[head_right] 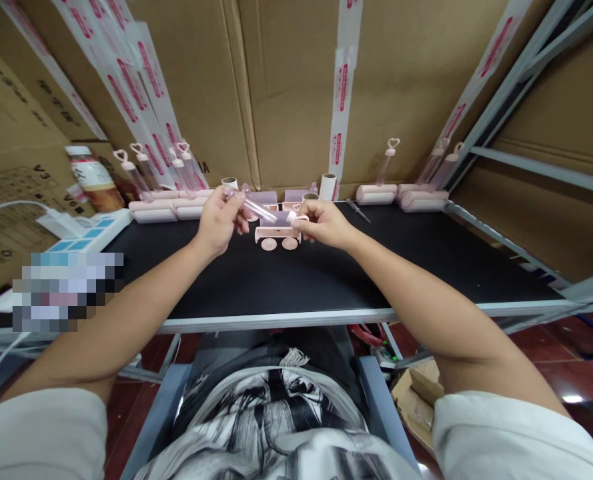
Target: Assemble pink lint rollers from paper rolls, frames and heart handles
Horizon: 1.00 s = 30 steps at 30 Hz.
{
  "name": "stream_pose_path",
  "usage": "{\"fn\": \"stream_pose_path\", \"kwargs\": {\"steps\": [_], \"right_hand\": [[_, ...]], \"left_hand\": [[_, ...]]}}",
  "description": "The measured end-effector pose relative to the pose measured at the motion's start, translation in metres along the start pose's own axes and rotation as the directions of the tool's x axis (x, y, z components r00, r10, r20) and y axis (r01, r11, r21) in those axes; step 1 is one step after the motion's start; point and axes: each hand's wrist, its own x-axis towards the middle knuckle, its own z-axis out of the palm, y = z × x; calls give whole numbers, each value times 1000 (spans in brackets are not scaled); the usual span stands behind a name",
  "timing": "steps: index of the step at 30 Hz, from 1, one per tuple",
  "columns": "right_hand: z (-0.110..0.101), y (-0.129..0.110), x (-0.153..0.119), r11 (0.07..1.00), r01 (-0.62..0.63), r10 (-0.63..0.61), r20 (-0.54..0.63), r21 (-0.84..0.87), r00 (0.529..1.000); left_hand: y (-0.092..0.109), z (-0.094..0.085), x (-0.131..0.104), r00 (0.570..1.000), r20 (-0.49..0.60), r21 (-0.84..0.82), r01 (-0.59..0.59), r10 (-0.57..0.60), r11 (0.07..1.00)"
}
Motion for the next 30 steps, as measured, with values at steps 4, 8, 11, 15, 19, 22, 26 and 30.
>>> {"fn": "stream_pose_path", "kwargs": {"steps": [4, 8, 11, 15, 19, 22, 26, 30], "right_hand": [[10, -4, -3, 997, 66, -66, 14, -49, 998], [15, -3, -5, 984, 130, -136, -45, -121, 990], [14, -1, -5, 986, 111, -113, -13, -126, 993], [10, 0, -4, 991, 94, -93, 13, -98, 996], [5, -3, -4, 978, 125, -111, 87, -170, 990], [2, -5, -4, 926, 187, -119, 218, -328, 969], [-1, -6, -4, 898, 170, -75, 241, -405, 968], [-5, -9, -4, 877, 174, -76, 230, -447, 970]], "left_hand": [[7, 5, -5, 998, 25, -60, 51, -49, 997], [10, 9, -10, 997, 49, -81, 67, -63, 994], [10, 9, -11, 994, 68, -94, 86, -80, 992], [13, 7, -12, 990, 97, -112, 114, -103, 987], [16, 3, -13, 951, 254, -12, 187, -177, 982], [14, 1, -12, 912, 359, 108, 168, -196, 980], [6, -5, -5, 937, 301, 154, 135, -177, 979], [0, -10, 1, 959, 268, 328, 1, -95, 945]]}}
